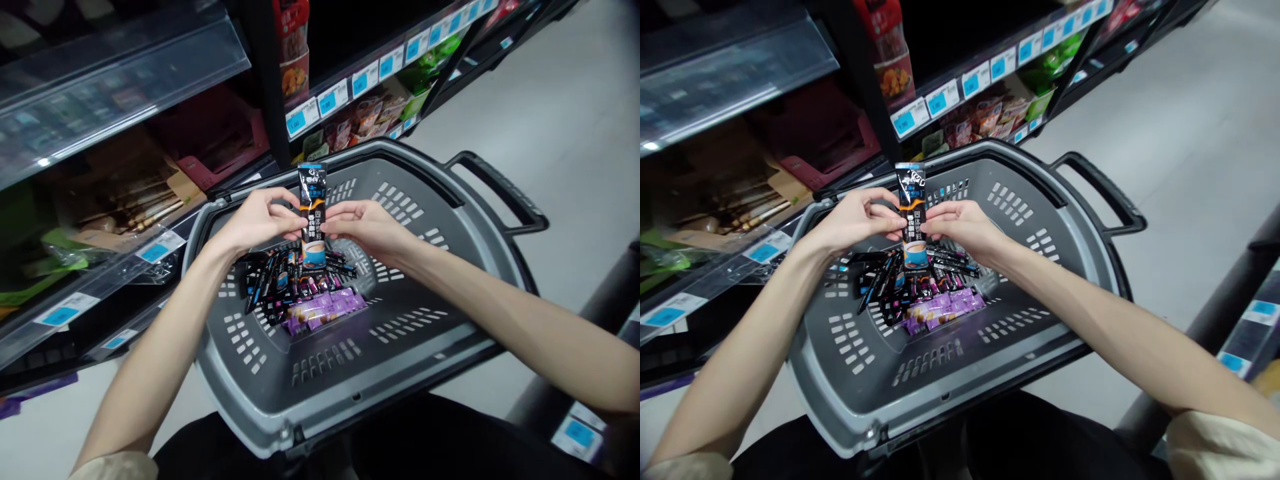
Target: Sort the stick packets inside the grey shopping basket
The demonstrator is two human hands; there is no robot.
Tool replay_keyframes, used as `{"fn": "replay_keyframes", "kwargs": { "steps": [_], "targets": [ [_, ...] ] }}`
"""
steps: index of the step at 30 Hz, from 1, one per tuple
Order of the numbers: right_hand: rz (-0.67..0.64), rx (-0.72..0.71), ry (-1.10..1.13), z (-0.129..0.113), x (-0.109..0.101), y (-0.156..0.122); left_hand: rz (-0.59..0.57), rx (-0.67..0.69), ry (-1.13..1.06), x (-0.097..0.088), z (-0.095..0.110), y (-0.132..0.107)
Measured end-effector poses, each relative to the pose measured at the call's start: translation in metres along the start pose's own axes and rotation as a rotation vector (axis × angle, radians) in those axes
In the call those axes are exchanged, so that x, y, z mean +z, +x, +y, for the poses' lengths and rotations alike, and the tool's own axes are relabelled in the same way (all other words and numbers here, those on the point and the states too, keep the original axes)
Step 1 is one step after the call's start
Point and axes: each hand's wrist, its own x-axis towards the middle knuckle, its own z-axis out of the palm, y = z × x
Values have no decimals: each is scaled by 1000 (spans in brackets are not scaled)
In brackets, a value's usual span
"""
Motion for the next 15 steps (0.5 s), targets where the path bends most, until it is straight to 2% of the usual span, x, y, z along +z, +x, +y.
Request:
{"fn": "replay_keyframes", "kwargs": {
  "steps": [5, 10, 15],
  "targets": [
    [-6, -29, -46, -2, 1, -4, -27, -7, 46, 1, 3, -2],
    [-42, -36, -62, 0, 2, -3, -77, 56, 161, 1, 6, -3],
    [-78, 10, -52, 2, 3, -2, -65, 123, 261, -3, 4, -2]
  ]
}}
